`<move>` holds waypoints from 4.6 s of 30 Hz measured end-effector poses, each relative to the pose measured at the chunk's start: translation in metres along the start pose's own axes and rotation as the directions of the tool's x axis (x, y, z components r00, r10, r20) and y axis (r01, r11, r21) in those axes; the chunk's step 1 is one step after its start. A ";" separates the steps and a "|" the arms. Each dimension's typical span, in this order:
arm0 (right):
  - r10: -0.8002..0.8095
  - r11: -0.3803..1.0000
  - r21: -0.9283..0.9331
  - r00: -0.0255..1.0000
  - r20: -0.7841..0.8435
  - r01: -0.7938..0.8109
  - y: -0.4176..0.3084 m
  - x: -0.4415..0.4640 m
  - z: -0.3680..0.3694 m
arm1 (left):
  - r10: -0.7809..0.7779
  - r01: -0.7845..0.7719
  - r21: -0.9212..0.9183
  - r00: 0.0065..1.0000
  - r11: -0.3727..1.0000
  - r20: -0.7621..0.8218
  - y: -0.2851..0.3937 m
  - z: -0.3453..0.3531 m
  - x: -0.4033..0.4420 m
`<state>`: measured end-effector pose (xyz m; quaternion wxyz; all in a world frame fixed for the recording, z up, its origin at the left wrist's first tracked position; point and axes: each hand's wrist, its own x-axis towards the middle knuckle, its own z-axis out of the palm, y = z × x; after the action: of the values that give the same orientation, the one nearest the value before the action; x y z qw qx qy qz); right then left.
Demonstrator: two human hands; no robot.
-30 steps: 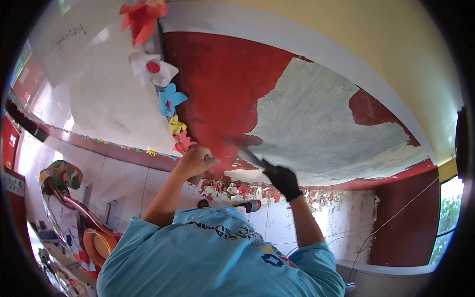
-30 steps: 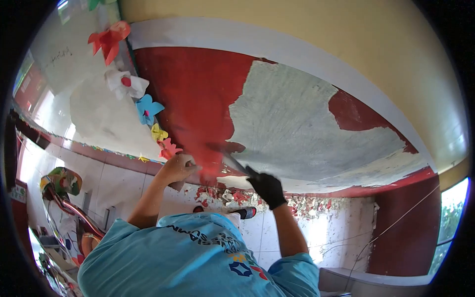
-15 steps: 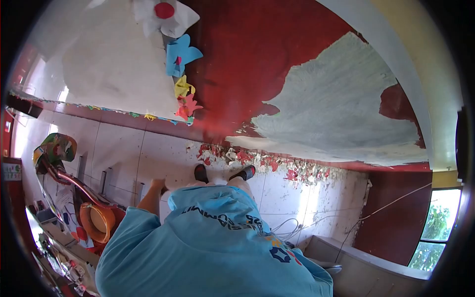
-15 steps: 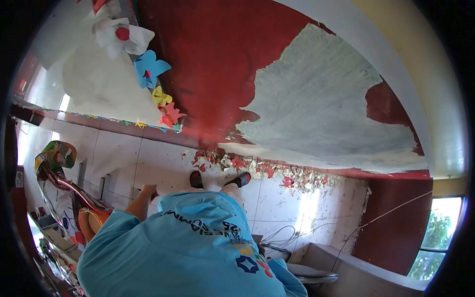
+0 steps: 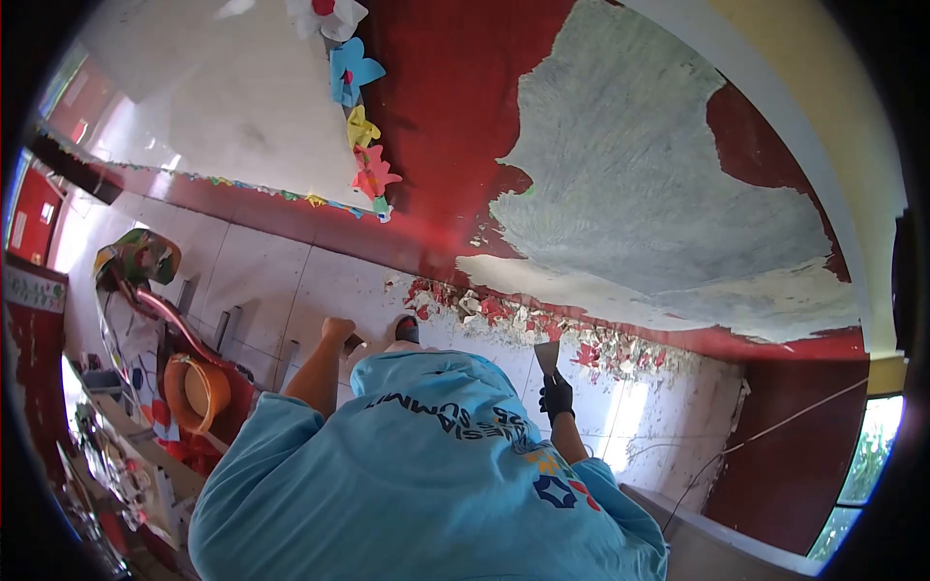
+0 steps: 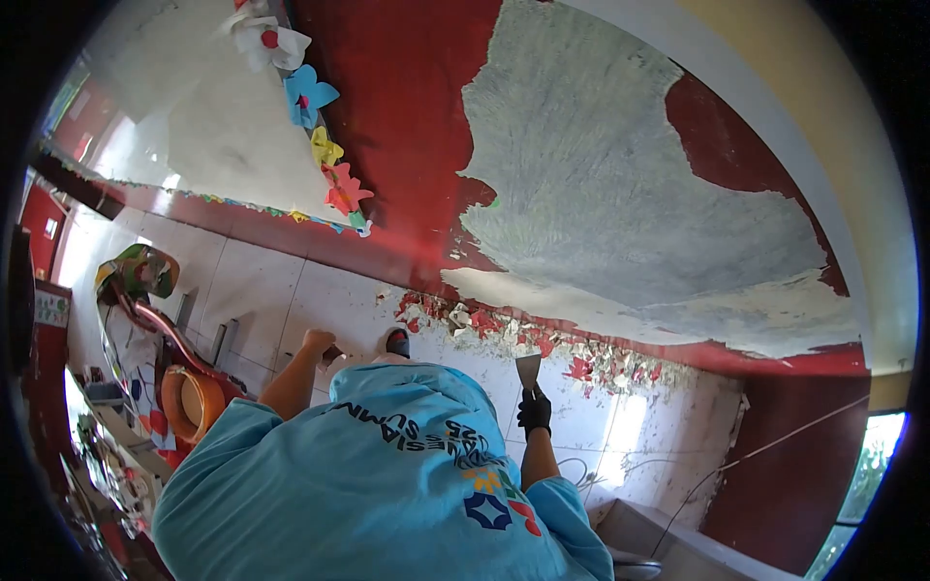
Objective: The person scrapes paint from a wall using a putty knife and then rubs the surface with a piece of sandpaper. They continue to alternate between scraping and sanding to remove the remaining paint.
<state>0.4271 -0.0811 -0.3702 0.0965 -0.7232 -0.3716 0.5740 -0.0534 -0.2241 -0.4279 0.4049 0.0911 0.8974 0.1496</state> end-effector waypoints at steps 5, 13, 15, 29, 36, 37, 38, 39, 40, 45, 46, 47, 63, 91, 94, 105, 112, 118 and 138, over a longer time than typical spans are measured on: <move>-0.049 0.995 -0.081 0.997 0.059 0.053 0.033 -0.001 -0.027 | -0.173 0.182 -0.188 0.983 0.965 0.064 -0.056 0.042 -0.016; 0.097 0.877 -0.480 0.987 0.131 -0.023 0.162 -0.010 -0.084 | -0.157 -0.063 0.585 0.935 0.809 0.318 -0.163 0.083 -0.096; 0.107 0.906 -0.422 0.985 0.138 -0.039 0.176 -0.008 -0.092 | -0.116 -0.128 0.604 0.930 0.786 0.348 -0.168 0.085 -0.116; 0.042 0.994 -0.101 0.996 0.081 -0.034 0.158 -0.010 -0.094 | 0.354 -0.428 0.651 0.901 0.627 0.251 0.001 0.106 -0.049; 0.078 0.925 0.363 0.992 0.103 -0.110 0.137 0.013 -0.087 | 0.519 -0.501 0.220 0.855 0.837 -0.026 0.051 0.111 -0.082; 0.076 0.894 0.433 0.990 0.115 -0.119 0.133 0.018 -0.086 | 0.609 -0.609 0.617 0.752 0.498 0.251 0.038 0.108 -0.062; 0.074 0.857 0.498 0.989 0.128 -0.129 0.127 0.021 -0.084 | 0.528 -0.617 0.787 0.666 -0.009 0.527 0.021 0.108 -0.039; 0.072 0.816 0.560 0.987 0.142 -0.140 0.121 0.024 -0.083 | 0.435 -0.548 0.799 0.800 0.247 0.414 -0.004 0.119 -0.007; 0.051 0.722 0.671 0.981 0.190 -0.167 0.113 0.028 -0.084 | 0.381 -0.480 0.825 0.852 0.298 0.358 -0.012 0.111 -0.009; -0.199 0.653 0.731 0.976 -0.091 0.201 -0.013 -0.011 -0.073 | 0.243 -0.226 0.382 0.970 0.896 0.005 -0.084 0.094 0.024; -0.293 0.625 0.724 0.947 -0.129 0.292 -0.038 -0.019 -0.073 | 0.254 -0.238 0.399 0.967 0.886 0.012 -0.084 0.084 0.022; -0.367 0.598 0.708 0.914 -0.174 0.375 -0.064 -0.027 -0.073 | 0.188 -0.186 0.293 0.982 0.938 0.021 -0.082 0.075 0.023; -0.777 0.473 0.392 0.583 -0.238 0.789 -0.243 -0.115 -0.071 | 0.102 -0.074 -0.197 0.986 0.978 0.132 0.078 0.018 -0.014; -0.517 0.652 -0.026 0.469 0.716 0.758 -0.303 -0.080 -0.040 | 0.747 0.442 -0.893 0.620 -0.079 0.241 0.356 0.114 -0.217; -0.514 0.709 0.041 0.476 0.713 0.704 -0.304 -0.081 -0.038 | 0.725 0.417 -0.908 0.637 -0.037 0.263 0.358 0.104 -0.222; -0.518 0.740 -0.106 0.664 0.539 0.664 -0.309 -0.106 -0.014 | 0.786 0.398 -0.917 0.559 0.026 0.265 0.353 0.089 -0.216; -0.549 0.747 -0.086 0.685 0.479 0.659 -0.309 -0.107 -0.003 | 0.764 0.443 -0.894 0.552 0.070 0.334 0.350 0.083 -0.216; -0.571 0.693 -0.137 0.654 0.496 0.708 -0.308 -0.095 0.000 | 0.811 0.454 -0.891 0.530 -0.023 0.249 0.354 0.088 -0.207; -0.557 0.683 -0.248 0.709 0.433 0.688 -0.305 -0.091 -0.008 | 0.748 0.492 -0.871 0.577 0.003 0.328 0.354 0.083 -0.225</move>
<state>0.2977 0.0774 -0.1258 0.0799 -0.4501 -0.7151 0.5289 0.1714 0.0602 -0.2014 0.6683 -0.0612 0.1995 0.7140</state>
